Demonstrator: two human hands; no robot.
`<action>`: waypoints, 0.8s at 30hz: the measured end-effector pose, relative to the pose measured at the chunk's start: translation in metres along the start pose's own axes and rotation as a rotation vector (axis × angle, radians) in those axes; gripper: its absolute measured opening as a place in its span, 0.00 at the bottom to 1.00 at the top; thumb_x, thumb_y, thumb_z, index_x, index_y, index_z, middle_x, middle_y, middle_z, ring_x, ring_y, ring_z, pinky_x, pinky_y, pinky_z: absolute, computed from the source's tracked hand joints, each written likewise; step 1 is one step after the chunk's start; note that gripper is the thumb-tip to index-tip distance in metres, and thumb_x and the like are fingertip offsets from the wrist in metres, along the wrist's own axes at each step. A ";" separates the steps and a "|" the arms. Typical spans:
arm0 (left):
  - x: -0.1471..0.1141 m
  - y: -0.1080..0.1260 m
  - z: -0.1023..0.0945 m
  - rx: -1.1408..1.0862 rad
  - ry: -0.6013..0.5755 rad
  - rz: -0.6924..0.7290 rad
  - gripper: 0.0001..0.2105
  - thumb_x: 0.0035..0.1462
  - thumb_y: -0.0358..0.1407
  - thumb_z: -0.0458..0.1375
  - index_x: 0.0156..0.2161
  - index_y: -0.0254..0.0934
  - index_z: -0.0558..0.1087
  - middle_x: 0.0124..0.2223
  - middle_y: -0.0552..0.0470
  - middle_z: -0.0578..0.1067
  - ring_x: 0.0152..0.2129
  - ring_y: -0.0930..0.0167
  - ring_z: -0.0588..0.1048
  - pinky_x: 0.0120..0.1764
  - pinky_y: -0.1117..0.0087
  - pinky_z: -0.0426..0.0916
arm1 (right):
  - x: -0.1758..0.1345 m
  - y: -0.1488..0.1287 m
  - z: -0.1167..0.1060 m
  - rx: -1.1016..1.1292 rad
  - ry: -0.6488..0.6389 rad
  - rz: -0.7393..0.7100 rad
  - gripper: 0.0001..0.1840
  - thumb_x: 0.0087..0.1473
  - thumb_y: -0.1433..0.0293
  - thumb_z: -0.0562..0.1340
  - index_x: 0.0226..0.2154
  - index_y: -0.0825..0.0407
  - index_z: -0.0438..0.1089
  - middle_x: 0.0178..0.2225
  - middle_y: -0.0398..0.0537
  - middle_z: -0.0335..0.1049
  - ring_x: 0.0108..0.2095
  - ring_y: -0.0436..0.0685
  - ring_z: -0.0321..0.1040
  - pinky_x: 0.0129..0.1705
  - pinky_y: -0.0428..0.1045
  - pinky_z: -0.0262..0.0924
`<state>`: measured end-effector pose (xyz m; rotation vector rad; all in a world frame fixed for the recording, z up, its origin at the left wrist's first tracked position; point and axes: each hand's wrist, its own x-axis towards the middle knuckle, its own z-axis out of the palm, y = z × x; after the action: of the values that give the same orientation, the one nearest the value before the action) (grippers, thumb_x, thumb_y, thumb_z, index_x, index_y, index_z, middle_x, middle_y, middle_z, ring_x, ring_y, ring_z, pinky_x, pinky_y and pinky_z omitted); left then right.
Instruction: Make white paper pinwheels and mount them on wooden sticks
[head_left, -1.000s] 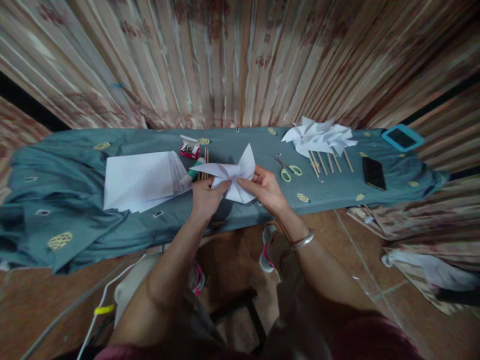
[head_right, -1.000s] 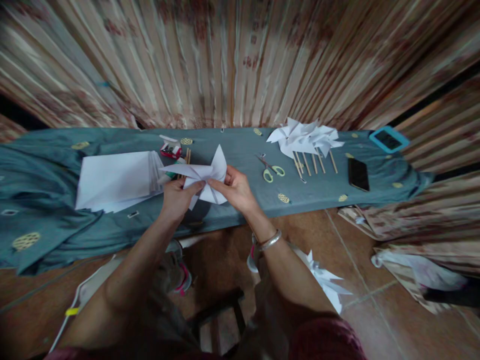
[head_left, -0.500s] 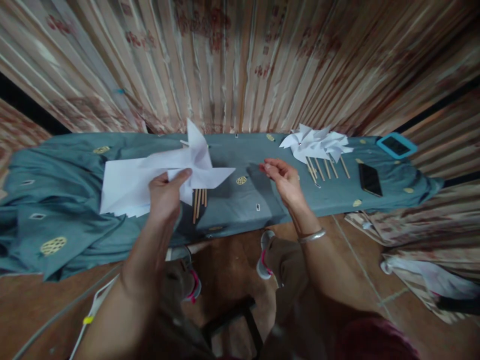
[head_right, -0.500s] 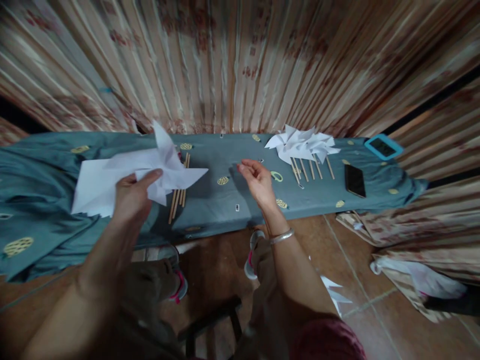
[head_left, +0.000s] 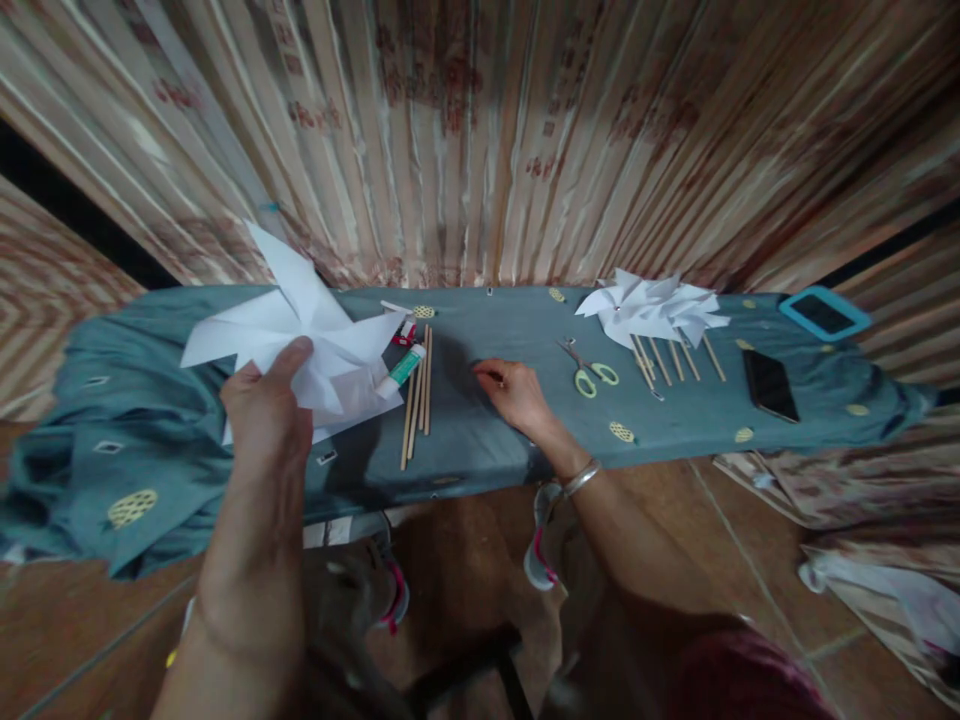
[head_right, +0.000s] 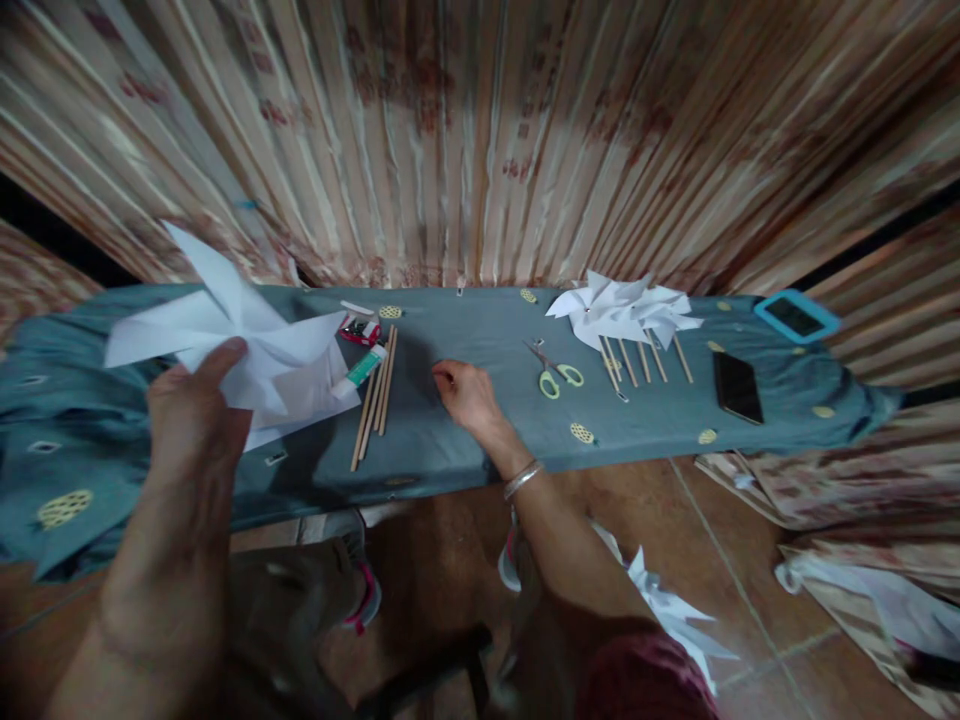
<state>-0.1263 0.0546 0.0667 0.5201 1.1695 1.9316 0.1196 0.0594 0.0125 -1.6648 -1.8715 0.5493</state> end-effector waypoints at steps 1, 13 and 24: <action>0.001 0.002 -0.001 -0.015 -0.001 0.010 0.09 0.32 0.25 0.67 0.26 0.32 0.75 0.26 0.56 0.79 0.23 0.73 0.76 0.39 0.66 0.76 | 0.000 -0.006 0.005 0.000 -0.011 -0.020 0.13 0.57 0.75 0.59 0.39 0.49 0.78 0.41 0.46 0.81 0.41 0.56 0.77 0.46 0.49 0.66; 0.017 0.012 -0.021 -0.065 0.086 0.013 0.13 0.25 0.30 0.71 0.24 0.33 0.77 0.26 0.55 0.79 0.23 0.73 0.74 0.30 0.70 0.74 | 0.040 -0.057 0.044 0.019 -0.004 -0.131 0.13 0.60 0.73 0.57 0.42 0.49 0.76 0.40 0.44 0.80 0.39 0.54 0.76 0.44 0.47 0.66; 0.023 0.019 -0.040 -0.014 0.087 0.020 0.11 0.28 0.33 0.71 0.23 0.36 0.75 0.24 0.56 0.77 0.21 0.74 0.72 0.30 0.70 0.73 | 0.103 -0.097 0.063 -0.592 -0.263 -0.315 0.16 0.58 0.77 0.54 0.39 0.59 0.77 0.46 0.65 0.76 0.52 0.66 0.67 0.54 0.55 0.56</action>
<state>-0.1757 0.0467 0.0624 0.4452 1.2088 1.9954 -0.0014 0.1515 0.0422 -1.6386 -2.6143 0.0793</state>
